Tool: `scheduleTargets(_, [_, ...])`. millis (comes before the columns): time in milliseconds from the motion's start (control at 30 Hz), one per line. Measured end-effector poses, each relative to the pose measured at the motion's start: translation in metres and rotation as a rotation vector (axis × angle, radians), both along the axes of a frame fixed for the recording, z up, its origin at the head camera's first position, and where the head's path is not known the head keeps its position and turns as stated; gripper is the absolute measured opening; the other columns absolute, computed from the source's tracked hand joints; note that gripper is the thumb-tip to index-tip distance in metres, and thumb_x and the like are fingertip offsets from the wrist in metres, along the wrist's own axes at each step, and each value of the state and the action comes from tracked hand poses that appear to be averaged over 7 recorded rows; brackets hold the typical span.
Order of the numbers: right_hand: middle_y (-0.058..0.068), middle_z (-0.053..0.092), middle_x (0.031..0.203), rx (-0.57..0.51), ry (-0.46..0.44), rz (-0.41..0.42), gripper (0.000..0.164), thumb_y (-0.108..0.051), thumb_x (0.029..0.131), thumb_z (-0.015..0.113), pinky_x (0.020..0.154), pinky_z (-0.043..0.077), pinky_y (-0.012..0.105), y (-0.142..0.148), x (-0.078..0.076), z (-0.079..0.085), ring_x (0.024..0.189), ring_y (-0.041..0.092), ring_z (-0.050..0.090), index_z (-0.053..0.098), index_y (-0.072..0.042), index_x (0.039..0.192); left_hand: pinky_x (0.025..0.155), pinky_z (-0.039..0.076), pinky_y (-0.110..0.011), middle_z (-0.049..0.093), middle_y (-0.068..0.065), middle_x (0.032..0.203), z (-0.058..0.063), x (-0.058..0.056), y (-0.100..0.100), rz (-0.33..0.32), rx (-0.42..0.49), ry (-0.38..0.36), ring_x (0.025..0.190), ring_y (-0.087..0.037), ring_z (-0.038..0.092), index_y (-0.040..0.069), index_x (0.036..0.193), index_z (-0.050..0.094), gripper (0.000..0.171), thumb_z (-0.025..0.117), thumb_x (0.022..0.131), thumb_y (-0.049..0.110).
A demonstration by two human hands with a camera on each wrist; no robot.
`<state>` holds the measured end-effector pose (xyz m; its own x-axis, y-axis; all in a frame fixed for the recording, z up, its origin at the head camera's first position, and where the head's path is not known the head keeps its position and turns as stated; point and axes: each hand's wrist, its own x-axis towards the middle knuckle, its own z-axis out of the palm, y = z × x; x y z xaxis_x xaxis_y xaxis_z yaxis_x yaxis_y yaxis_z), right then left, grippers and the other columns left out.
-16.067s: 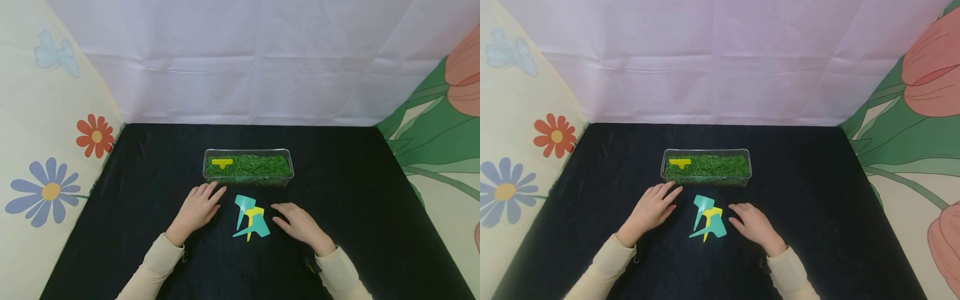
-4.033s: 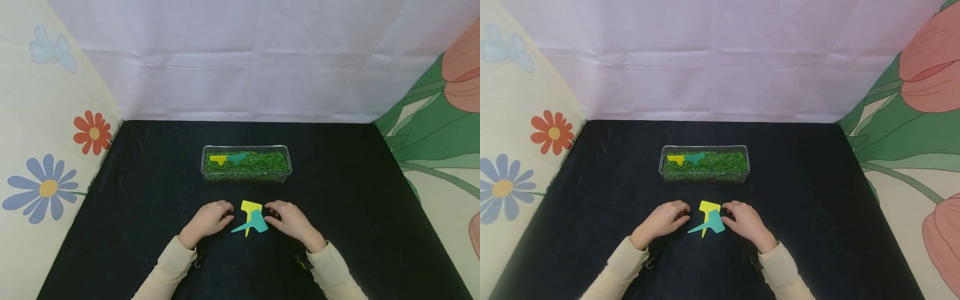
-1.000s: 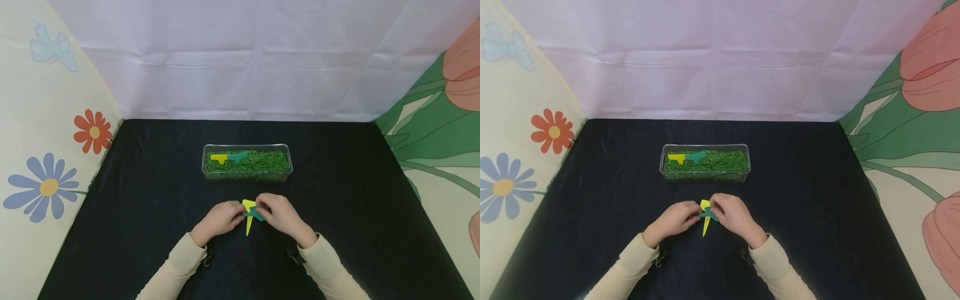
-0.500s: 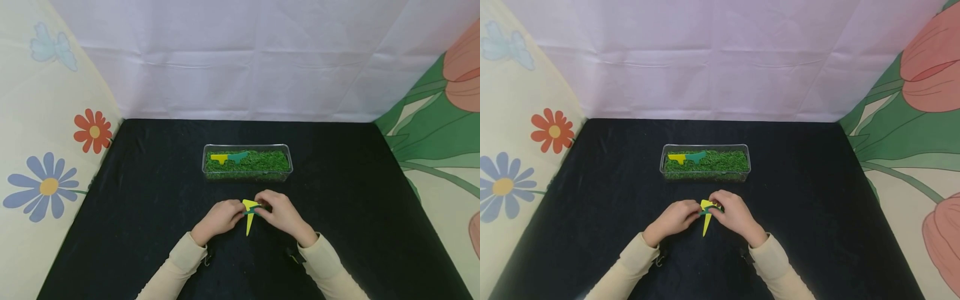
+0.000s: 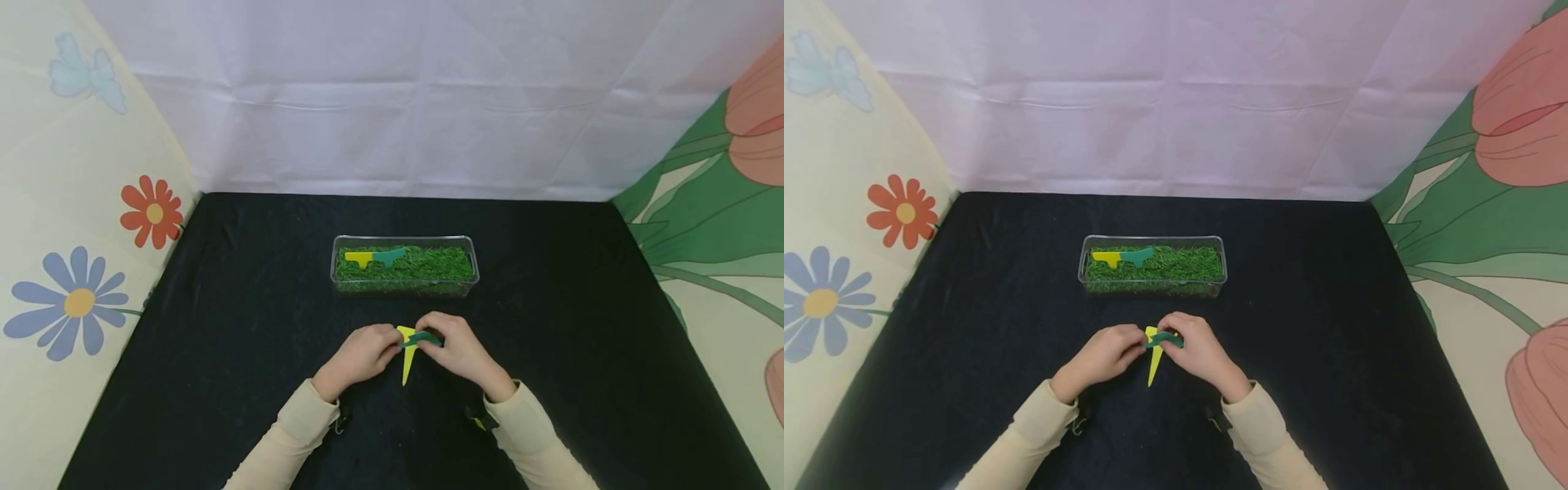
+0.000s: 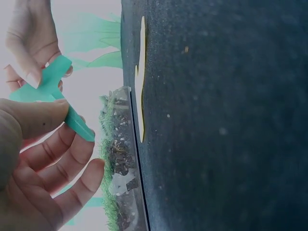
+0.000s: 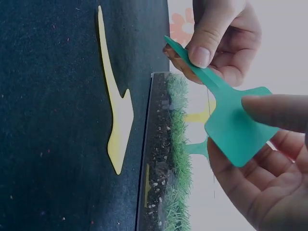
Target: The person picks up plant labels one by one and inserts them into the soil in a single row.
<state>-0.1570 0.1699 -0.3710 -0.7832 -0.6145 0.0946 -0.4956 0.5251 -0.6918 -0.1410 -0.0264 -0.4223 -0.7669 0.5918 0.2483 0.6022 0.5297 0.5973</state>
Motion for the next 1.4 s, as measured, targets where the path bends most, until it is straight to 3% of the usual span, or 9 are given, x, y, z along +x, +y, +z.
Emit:
scheduleTargets(467, [0.002, 0.063, 0.084, -0.002, 0.023, -0.003, 0.011, -0.001, 0.081, 0.066, 0.056, 0.044, 0.026, -0.001, 0.001, 0.004, 0.062, 0.006, 0.049, 0.063, -0.01, 0.087, 0.057, 0.041, -0.018, 0.053, 0.004, 0.077, 0.001, 0.001, -0.003, 0.042, 0.041, -0.001, 0.061, -0.004, 0.047, 0.012, 0.088, 0.062, 0.002, 0.06, 0.088, 0.014])
scheduleTargets(733, [-0.001, 0.062, 0.084, -0.014, 0.061, -0.025, 0.014, 0.002, 0.079, 0.067, 0.057, 0.044, 0.025, 0.005, 0.002, 0.002, 0.063, 0.005, 0.051, 0.063, -0.011, 0.085, 0.064, 0.046, -0.022, 0.058, 0.004, 0.087, -0.006, 0.003, -0.011, 0.091, 0.042, 0.002, 0.071, -0.006, 0.053, 0.011, 0.098, 0.063, 0.012, 0.061, 0.088, 0.016])
scheduleTargets(933, [-0.001, 0.062, 0.082, -0.017, 0.075, -0.046, 0.016, 0.004, 0.078, 0.068, 0.056, 0.044, 0.025, 0.01, 0.001, 0.0, 0.063, 0.005, 0.05, 0.064, -0.01, 0.085, 0.064, 0.047, -0.024, 0.06, 0.002, 0.09, -0.006, 0.002, -0.02, 0.135, 0.062, -0.021, 0.073, -0.007, 0.055, 0.009, 0.099, 0.064, 0.012, 0.06, 0.088, 0.014])
scheduleTargets(1400, [0.001, 0.062, 0.08, -0.035, 0.114, -0.044, 0.017, 0.006, 0.077, 0.067, 0.054, 0.044, 0.026, 0.02, -0.002, 0.006, 0.062, 0.005, 0.048, 0.063, -0.009, 0.085, 0.065, 0.048, -0.027, 0.06, -0.002, 0.089, -0.003, -0.001, -0.038, 0.208, 0.11, 0.006, 0.073, -0.013, 0.057, 0.006, 0.098, 0.063, 0.013, 0.062, 0.086, 0.011])
